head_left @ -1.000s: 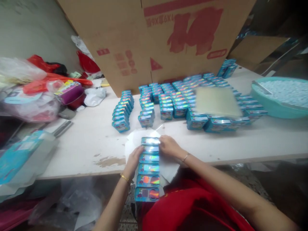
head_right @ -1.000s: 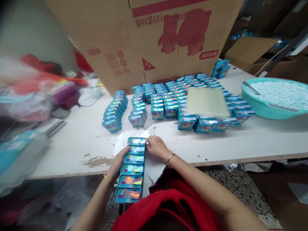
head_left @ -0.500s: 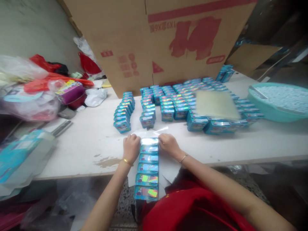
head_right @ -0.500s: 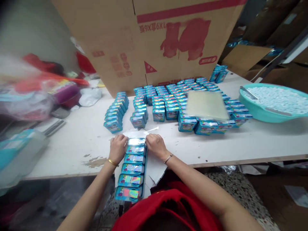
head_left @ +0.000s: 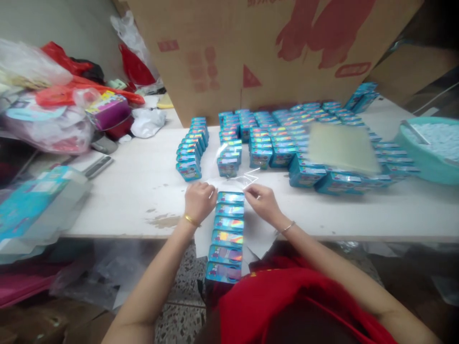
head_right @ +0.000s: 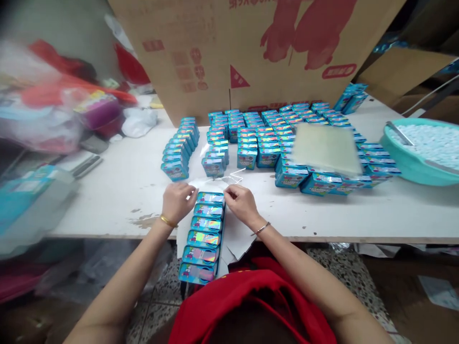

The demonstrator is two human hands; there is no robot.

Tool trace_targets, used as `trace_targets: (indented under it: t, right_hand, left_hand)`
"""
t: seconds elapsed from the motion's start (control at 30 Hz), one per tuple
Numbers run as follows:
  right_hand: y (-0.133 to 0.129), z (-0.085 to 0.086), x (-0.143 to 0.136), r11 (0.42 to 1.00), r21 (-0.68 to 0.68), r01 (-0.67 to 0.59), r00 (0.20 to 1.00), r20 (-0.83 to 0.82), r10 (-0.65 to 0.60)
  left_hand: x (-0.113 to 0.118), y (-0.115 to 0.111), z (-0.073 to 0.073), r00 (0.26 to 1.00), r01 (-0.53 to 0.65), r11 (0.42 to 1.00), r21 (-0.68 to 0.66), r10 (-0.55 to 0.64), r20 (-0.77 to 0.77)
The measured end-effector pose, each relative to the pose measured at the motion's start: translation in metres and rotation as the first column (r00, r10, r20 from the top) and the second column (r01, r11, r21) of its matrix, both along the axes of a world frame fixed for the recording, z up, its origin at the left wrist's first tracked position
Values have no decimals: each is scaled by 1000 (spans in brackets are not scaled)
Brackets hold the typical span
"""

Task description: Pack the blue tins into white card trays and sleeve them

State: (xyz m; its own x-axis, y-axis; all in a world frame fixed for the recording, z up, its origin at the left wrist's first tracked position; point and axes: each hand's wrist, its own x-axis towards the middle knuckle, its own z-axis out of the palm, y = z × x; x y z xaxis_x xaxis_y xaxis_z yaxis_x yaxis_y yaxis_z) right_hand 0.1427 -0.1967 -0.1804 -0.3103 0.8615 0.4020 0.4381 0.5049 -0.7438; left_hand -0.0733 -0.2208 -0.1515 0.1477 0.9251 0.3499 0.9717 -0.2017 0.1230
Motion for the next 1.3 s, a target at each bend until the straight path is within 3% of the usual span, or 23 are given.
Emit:
trace_targets:
  t: [0.07, 0.17, 0.27, 0.37, 0.43, 0.53, 0.67, 0.77, 0.83, 1.13, 1.3]
  right_hand:
    - [-4, 1, 1, 996, 91, 10, 994, 106, -20]
    - [-15, -2, 2, 951, 310, -5, 956, 282, -87]
    - [-27, -8, 3, 894, 447, -33, 919, 366, -149]
    - [-31, -18, 3, 881, 472, -27, 906, 385, -178]
    - [-30, -25, 2, 908, 416, 51, 888, 396, -232]
    - [-29, -34, 1, 950, 228, 212, 820, 487, -301]
    - [-31, -32, -2, 968, 19, 251, 757, 619, -208]
    - [-35, -26, -5, 969, -40, 244, 734, 661, -158]
    - [-36, -23, -7, 965, -75, 252, 720, 681, -135]
    - [-32, -21, -23, 915, -251, 317, 779, 618, -100]
    - [-30, -14, -27, 892, -290, 346, 730, 681, -62]
  left_hand:
    - [-1, -4, 3, 998, 46, 999, -5, -47, -49]
    - [-5, -14, 0, 997, 76, 997, 5, -76, -3]
    - [-9, -26, -14, 996, 92, 993, 78, -91, -26]
    - [-9, -36, -32, 995, 101, 980, 169, -97, -31]
    - [-7, -39, -42, 998, 61, 975, 215, -65, 13]
    - [-3, -39, -53, 994, -75, 979, 191, 58, 90]
    - [-1, -34, -62, 978, -178, 984, -24, 180, 108]
    - [0, -34, -68, 973, -188, 965, -184, 209, 102]
    - [0, -38, -70, 973, -174, 959, -222, 202, 110]
    - [-1, -65, -66, 951, -160, 952, -260, 219, 217]
    - [-1, -62, -62, 940, -227, 906, -357, 299, 162]
